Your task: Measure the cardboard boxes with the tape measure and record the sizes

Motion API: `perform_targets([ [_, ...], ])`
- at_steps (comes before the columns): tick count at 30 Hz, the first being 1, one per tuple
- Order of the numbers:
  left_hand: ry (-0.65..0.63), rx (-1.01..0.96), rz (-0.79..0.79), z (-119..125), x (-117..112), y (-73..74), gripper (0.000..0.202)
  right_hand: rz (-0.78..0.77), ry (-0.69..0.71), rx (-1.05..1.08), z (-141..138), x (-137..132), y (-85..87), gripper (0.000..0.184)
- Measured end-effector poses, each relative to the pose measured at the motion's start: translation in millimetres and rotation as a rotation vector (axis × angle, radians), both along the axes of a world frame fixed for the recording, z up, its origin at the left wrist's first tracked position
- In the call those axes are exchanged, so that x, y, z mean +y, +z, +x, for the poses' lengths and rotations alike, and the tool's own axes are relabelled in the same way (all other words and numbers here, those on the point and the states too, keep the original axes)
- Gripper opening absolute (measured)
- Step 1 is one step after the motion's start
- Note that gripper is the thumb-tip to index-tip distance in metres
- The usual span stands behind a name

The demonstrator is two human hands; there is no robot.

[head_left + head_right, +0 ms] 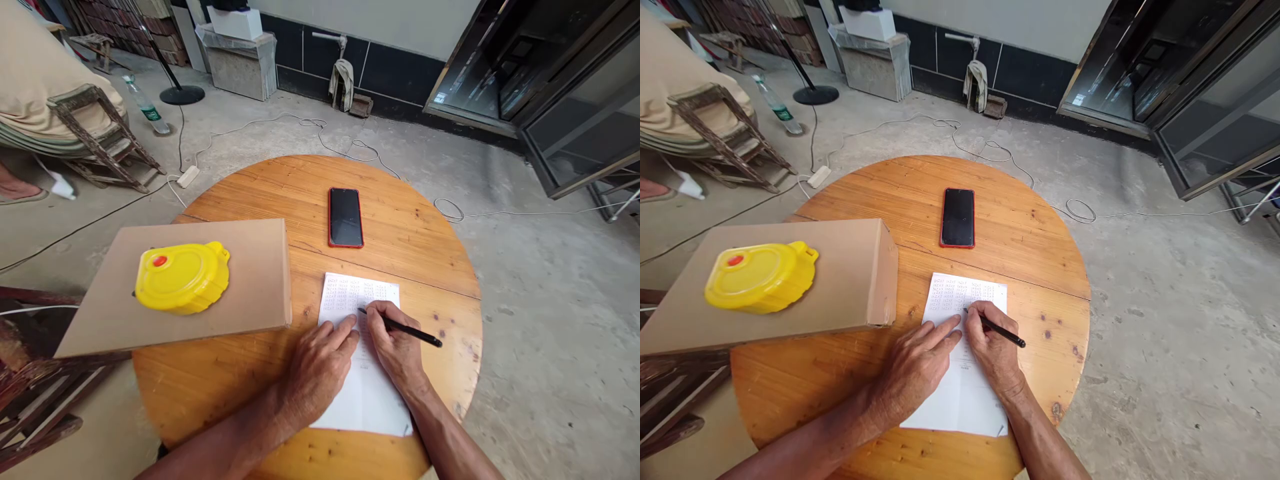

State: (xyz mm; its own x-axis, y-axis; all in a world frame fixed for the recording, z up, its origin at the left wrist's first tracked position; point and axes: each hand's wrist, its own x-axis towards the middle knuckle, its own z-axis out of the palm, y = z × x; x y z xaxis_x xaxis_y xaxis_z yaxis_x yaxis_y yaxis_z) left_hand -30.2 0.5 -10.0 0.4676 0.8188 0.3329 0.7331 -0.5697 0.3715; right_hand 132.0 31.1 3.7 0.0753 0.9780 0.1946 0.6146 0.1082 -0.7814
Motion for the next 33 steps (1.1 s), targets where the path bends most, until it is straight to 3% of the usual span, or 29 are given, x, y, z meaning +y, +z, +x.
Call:
perform_targets([
  [12,-0.011,-0.013,-0.013,0,0,-0.9,0.030,-0.016,0.013,0.037,0,-1,0.4,0.019],
  [18,-0.006,-0.003,-0.025,0,1,0.6,0.029,-0.066,-0.079,0.268,5,-3,-6.3,0.018],
  [26,-0.013,0.029,-0.064,0,1,-0.4,0.031,0.107,-0.165,0.387,4,4,-8.8,0.011],
  [30,-0.010,0.092,-0.110,2,0,5.5,0.032,0.111,-0.121,0.341,9,10,-12.3,0.015],
  [33,-0.019,0.149,-0.174,2,-3,15.1,0.032,0.122,-0.050,0.169,17,9,-7.3,0.020],
])
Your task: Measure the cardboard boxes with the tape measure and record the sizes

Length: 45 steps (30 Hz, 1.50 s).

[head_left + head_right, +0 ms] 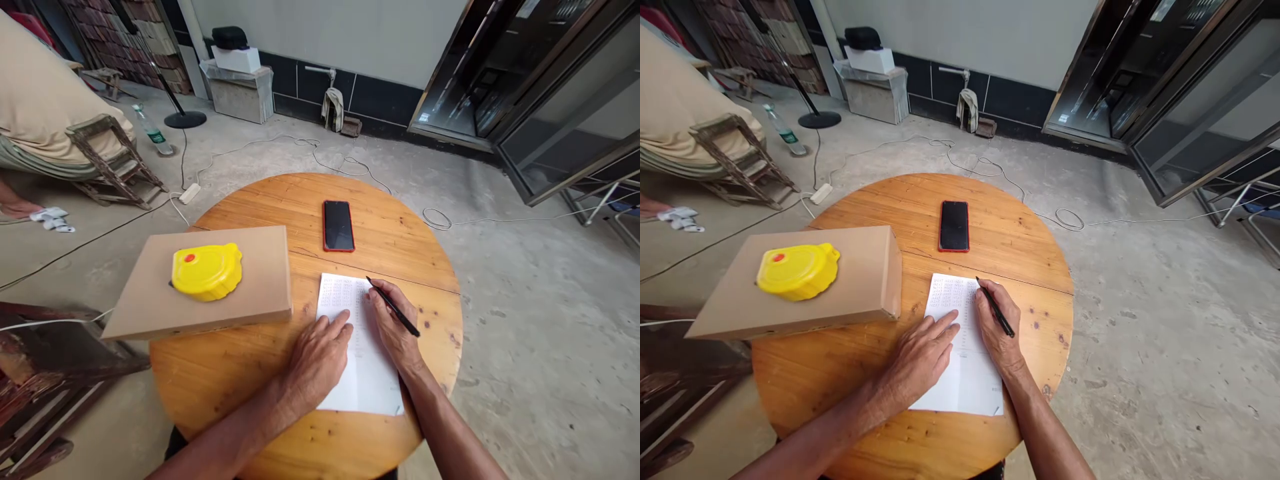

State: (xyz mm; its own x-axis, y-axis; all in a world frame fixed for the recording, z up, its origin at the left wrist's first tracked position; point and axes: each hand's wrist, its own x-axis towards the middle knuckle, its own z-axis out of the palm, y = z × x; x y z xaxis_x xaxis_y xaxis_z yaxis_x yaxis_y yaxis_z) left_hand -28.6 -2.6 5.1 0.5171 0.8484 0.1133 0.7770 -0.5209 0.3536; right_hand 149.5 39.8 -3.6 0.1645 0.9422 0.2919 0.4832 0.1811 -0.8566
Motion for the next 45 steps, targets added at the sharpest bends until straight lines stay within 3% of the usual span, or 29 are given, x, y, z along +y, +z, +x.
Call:
perform_targets([
  [5,-0.052,0.058,-0.072,-12,-13,16.1,0.028,0.043,0.276,-0.651,7,-14,22.3,0.037],
  [9,-0.037,0.046,-0.088,-29,-31,19.6,0.028,0.037,0.346,-1.025,1,-32,25.9,0.039],
  [14,-0.001,-0.054,-0.038,-41,-55,4.0,0.036,0.003,0.235,-0.983,9,-67,13.5,0.052],
  [19,0.069,-0.124,0.043,-37,-72,-14.5,0.040,0.022,0.124,-0.898,17,-101,-2.4,0.039],
  [24,0.112,-0.145,0.066,-30,-77,-14.4,0.038,0.041,0.082,-0.887,10,-100,-5.0,0.034],
  [31,0.118,-0.186,0.020,-33,-80,-9.0,0.041,0.137,0.072,-0.752,1,-90,10.7,0.030],
  [35,0.135,-0.237,0.011,-42,-87,-7.8,0.040,0.225,0.160,-0.597,-37,-67,48.2,0.028],
  [38,0.146,-0.289,0.004,-51,-93,-4.9,0.035,0.271,0.310,-0.598,-92,-39,91.5,0.030],
  [40,0.142,-0.341,0.007,-58,-99,-3.3,0.033,0.258,0.427,-0.659,-133,-19,116.0,0.041],
  [42,0.154,-0.387,0.039,-67,-104,-2.0,0.031,0.222,0.465,-0.737,-170,1,130.7,0.059],
  [45,0.228,-0.437,0.160,-92,-109,2.2,0.023,0.136,0.513,-0.799,-207,23,134.7,0.072],
])
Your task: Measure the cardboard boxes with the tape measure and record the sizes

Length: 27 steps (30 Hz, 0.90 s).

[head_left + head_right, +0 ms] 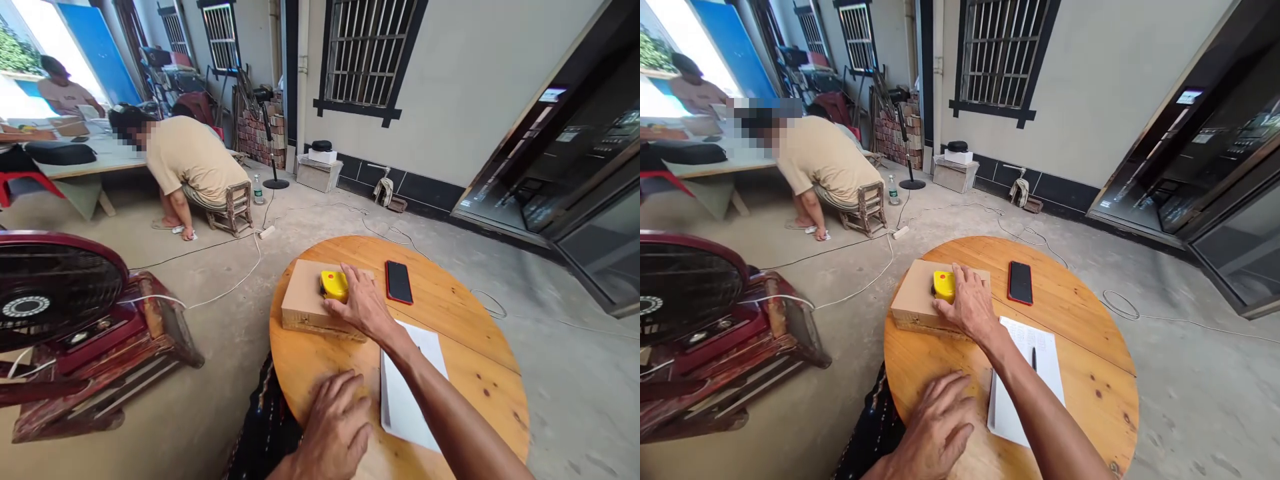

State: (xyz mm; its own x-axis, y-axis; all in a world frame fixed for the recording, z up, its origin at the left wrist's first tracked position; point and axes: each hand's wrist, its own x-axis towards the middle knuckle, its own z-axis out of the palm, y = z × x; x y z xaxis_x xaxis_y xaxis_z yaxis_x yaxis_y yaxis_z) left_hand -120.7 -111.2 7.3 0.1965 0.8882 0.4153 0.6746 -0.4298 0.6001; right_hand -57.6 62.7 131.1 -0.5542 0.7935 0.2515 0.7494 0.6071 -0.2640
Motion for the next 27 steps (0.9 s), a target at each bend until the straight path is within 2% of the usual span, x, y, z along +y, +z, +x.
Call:
perform_targets([
  [2,0.114,-0.041,0.109,-25,1,6.8,0.027,-0.061,0.006,0.056,-8,7,-3.8,0.068],
  [5,0.371,-0.148,0.233,-69,13,24.5,0.032,-0.201,-0.096,0.451,1,6,-8.5,0.068],
  [7,0.512,-0.281,0.162,-96,28,38.3,0.034,-0.374,-0.219,0.810,15,3,-8.2,0.066],
  [9,0.574,-0.459,0.044,-117,48,49.5,0.041,-0.509,-0.297,1.190,29,0,-6.2,0.058],
  [11,0.534,-0.669,-0.118,-130,67,55.7,0.053,-0.602,-0.339,1.441,41,0,-4.5,0.049],
  [12,0.514,-0.700,-0.151,-132,76,56.9,0.056,-0.628,-0.352,1.513,45,-1,-4.4,0.044],
  [16,0.376,-0.766,-0.229,-124,96,54.8,0.050,-0.648,-0.421,1.583,54,-1,-9.2,0.036],
  [21,0.289,-0.805,-0.237,-111,95,52.1,0.048,-0.657,-0.501,1.611,61,-3,-16.3,0.033],
  [27,0.355,-0.806,-0.166,-112,82,53.8,0.072,-0.653,-0.393,1.704,63,-19,-14.2,0.026],
])
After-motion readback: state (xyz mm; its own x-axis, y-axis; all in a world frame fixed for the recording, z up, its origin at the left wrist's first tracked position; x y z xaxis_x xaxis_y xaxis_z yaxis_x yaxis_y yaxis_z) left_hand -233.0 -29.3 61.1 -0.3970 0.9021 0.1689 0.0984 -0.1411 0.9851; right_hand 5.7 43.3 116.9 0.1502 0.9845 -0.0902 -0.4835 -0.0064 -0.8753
